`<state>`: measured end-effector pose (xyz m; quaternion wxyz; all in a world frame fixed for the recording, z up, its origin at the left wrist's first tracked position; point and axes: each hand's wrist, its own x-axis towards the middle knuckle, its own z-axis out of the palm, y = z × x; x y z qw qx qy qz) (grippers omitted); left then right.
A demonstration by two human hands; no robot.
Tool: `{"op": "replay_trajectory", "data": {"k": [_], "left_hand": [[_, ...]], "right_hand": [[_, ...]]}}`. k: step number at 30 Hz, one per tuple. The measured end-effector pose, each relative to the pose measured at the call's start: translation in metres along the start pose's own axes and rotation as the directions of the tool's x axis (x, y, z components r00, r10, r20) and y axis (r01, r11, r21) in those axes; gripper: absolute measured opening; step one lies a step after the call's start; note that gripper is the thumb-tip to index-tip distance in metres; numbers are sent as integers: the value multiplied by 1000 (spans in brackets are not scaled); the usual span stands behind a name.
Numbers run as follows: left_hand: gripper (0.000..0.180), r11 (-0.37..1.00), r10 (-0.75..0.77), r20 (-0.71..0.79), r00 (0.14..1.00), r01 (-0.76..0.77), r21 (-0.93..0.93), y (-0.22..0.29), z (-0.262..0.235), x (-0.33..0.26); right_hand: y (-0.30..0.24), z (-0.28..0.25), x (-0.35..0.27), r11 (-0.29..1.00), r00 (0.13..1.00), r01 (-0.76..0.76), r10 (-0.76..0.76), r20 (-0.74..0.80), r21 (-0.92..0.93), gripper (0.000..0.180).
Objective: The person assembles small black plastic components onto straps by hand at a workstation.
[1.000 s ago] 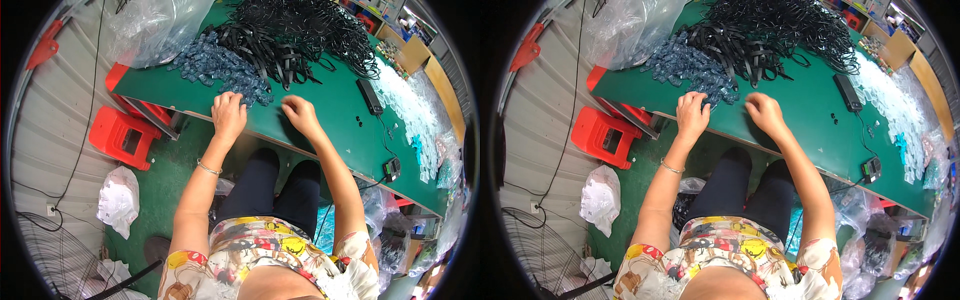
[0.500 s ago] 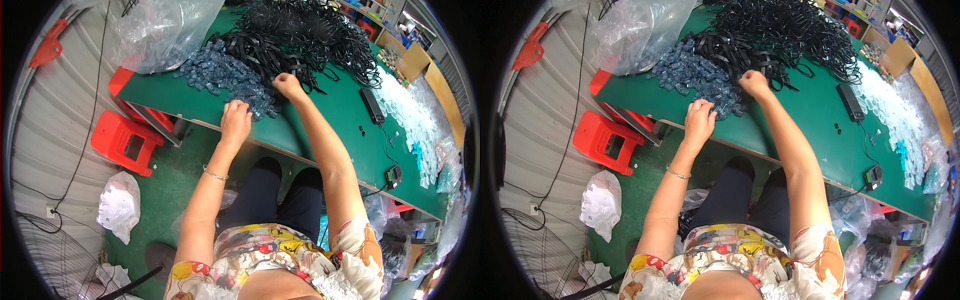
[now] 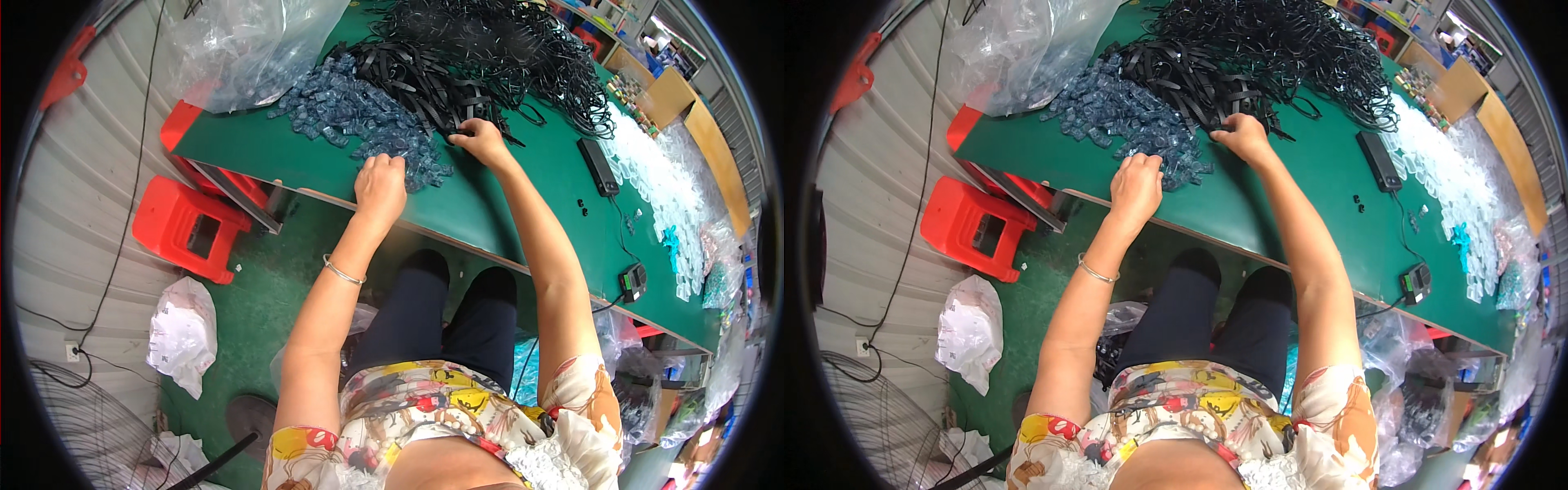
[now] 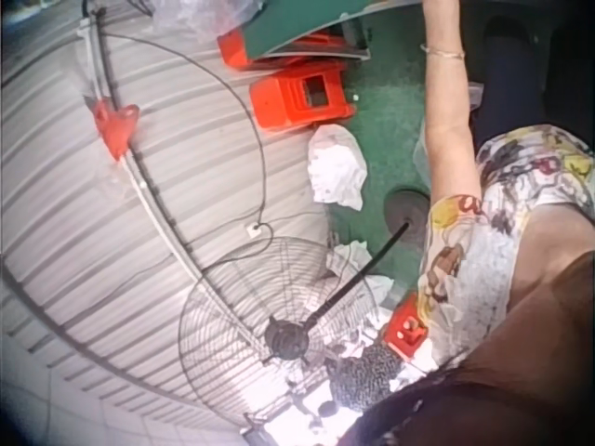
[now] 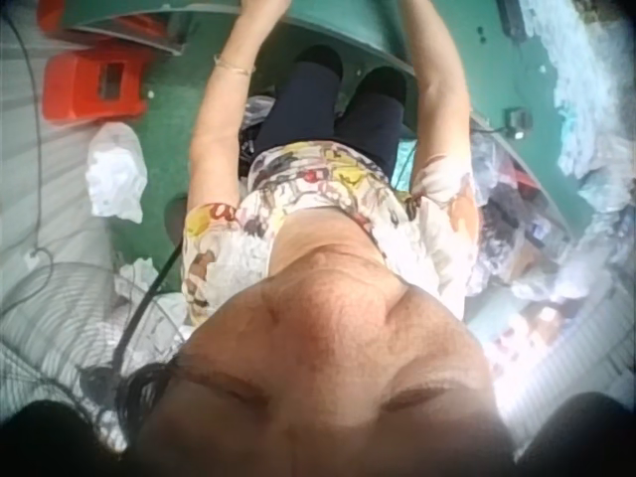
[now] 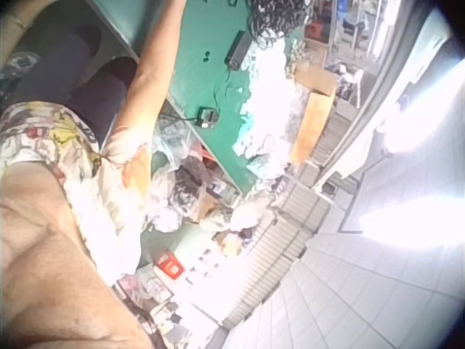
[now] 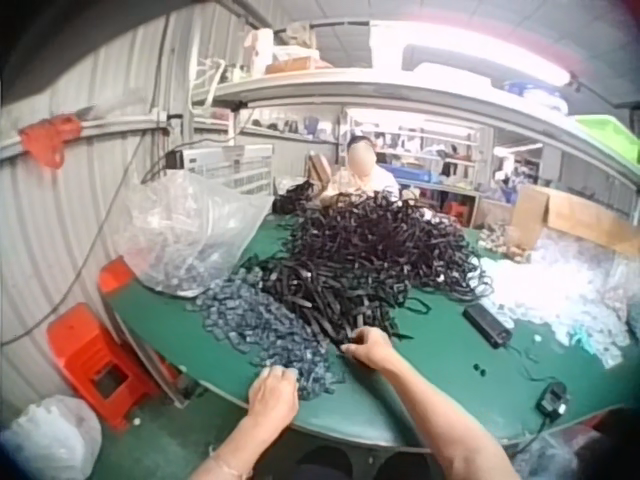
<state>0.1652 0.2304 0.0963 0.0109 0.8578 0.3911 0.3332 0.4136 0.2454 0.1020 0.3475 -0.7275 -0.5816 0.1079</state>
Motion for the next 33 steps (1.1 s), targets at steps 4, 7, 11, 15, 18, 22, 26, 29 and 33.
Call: {"op": "replay_trajectory", "data": {"k": [4, 7, 11, 15, 18, 22, 26, 29, 33], "left_hand": [[14, 998, 9, 1, 1000, -9, 61, 0, -1, 2], [13, 993, -8, -11, 1000, 9, 115, -2, 0, 2], [13, 986, -136, -126, 983, 121, -119, -2, 0, 8], [23, 161, -443, 416, 794, 527, -835, 5, -23, 7], [25, -285, -291, 537, 791, 464, -838, 15, -23, -8], [24, -626, -10, 642, 766, 496, -602, 45, -19, -36], [19, -741, 139, 670, 729, 525, -418, 72, 3, -62], [17, -546, 8, 751, 660, 633, -550, 107, -9, -67], [18, -631, 103, 720, 687, 604, -486, 119, -17, -75]], "right_hand": [[-34, 9, -3, 950, 994, -101, 108, 8, -296, 35], [-38, 9, 0, 931, 986, -133, 160, 54, -340, 30], [5, 5, 0, 992, 998, -34, 39, 40, -122, 24], [-9, -27, -30, 750, 869, -449, 241, 431, 485, 10], [-17, -44, -64, 482, 837, -543, 250, 486, 688, 5], [-32, -56, -119, 95, 770, -623, 246, 588, 776, 12], [-40, -58, -175, 165, 815, -570, 237, 528, 805, 14], [-45, -58, -215, 372, 876, -480, 256, 409, 794, 16], [-61, -54, -254, 652, 896, -430, 225, 382, 625, 18]]}}
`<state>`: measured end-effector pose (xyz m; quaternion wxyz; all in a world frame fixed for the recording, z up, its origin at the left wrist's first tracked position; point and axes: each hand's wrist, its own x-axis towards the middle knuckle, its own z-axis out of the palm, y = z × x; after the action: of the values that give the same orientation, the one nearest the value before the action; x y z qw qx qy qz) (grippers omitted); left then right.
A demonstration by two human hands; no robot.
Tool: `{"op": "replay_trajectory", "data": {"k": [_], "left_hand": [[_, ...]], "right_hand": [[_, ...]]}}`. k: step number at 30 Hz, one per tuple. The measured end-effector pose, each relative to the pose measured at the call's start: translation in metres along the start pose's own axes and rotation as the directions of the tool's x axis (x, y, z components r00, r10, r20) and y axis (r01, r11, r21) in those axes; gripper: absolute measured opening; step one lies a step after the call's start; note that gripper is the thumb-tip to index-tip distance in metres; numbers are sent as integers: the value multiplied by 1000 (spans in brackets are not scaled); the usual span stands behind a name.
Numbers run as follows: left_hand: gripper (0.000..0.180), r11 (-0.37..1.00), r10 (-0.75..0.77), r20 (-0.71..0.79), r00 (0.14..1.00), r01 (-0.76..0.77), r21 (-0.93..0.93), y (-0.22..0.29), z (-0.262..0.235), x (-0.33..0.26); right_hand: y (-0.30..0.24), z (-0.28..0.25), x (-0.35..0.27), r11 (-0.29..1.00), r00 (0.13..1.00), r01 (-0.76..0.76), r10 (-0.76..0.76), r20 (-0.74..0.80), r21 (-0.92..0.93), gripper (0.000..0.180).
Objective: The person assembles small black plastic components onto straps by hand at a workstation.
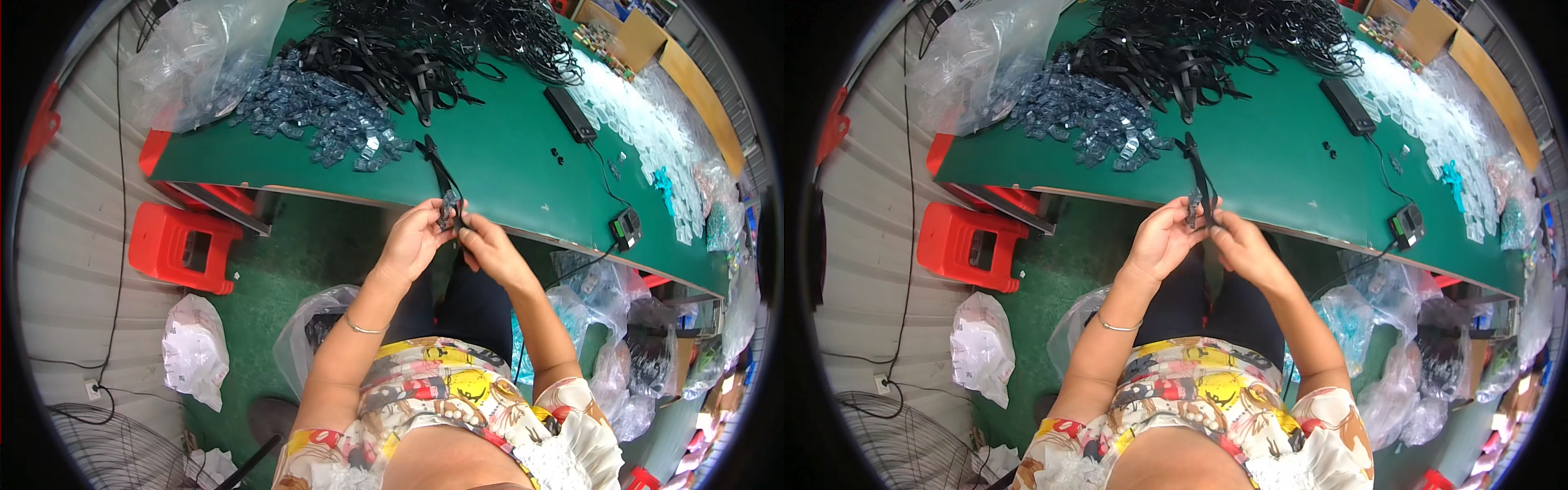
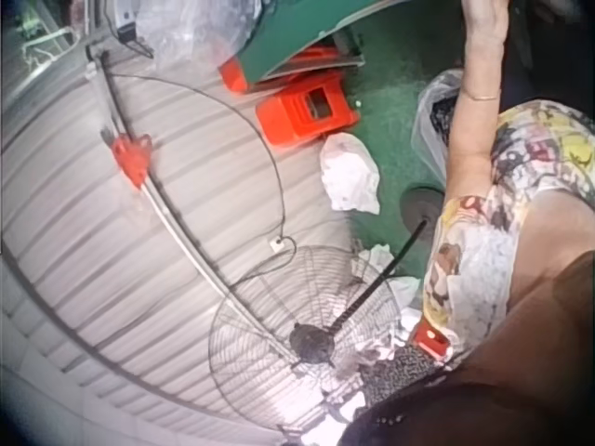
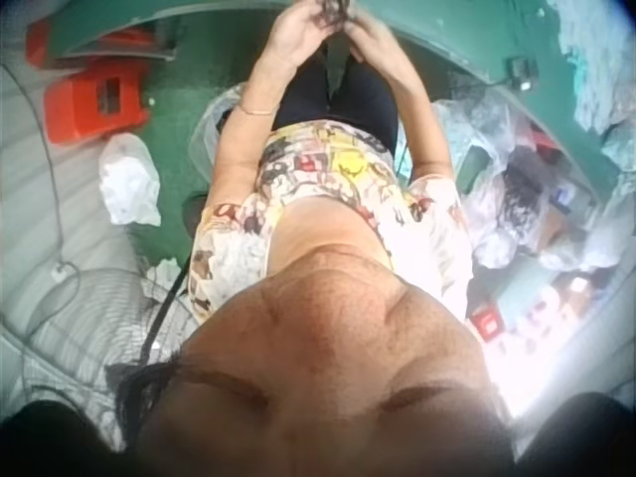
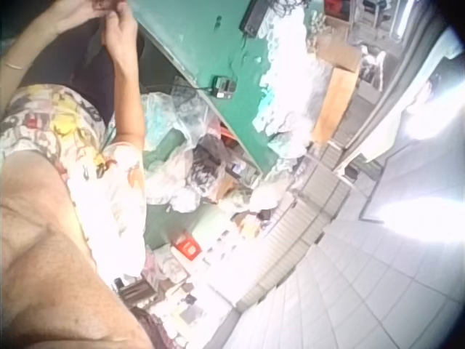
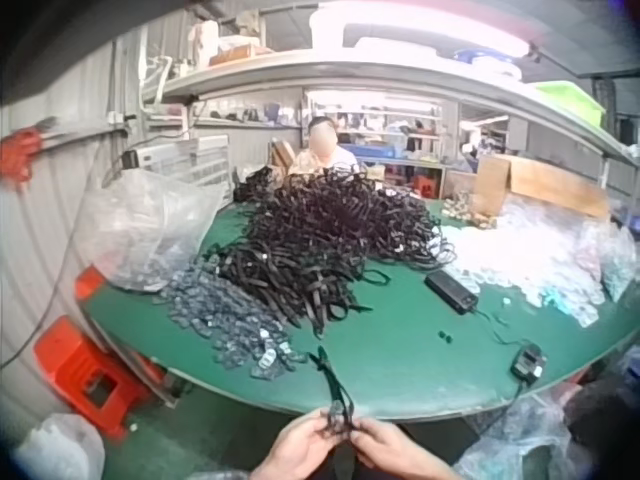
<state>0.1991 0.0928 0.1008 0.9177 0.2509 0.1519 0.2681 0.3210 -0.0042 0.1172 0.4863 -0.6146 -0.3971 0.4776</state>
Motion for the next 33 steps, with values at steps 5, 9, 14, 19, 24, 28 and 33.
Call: {"op": "replay_trajectory", "data": {"k": [5, 9, 14, 19, 24, 28, 33], "left_hand": [[18, 999, 27, 52, 998, -25, -40, -14, -15, -18], [22, 936, 45, 61, 997, -64, 347, -17, -7, -51], [23, 864, -85, 66, 994, 41, 501, -33, -15, -80], [15, 667, 285, 20, 958, -213, 714, -29, -31, -91], [20, 877, 154, -6, 988, -134, 461, -8, -20, -99], [19, 930, 68, -6, 998, -61, 364, 4, -8, -100], [19, 992, 12, -48, 999, -5, 127, -1, -2, -98]], "right_hand": [[26, -6, -15, 959, 968, 188, -145, 205, -213, 30], [37, -3, -5, 908, 983, -5, -72, 168, 420, 52], [33, 20, 13, 547, 990, -138, 61, 125, 826, 30], [13, 24, 0, 687, 986, -105, -22, 165, 719, 21], [-4, 33, -20, 826, 987, -45, -50, 153, 561, 12], [-3, 38, -30, 899, 994, 35, -78, 81, 436, 17], [-4, 36, -44, 902, 993, -21, -33, 117, 432, 22]]}}
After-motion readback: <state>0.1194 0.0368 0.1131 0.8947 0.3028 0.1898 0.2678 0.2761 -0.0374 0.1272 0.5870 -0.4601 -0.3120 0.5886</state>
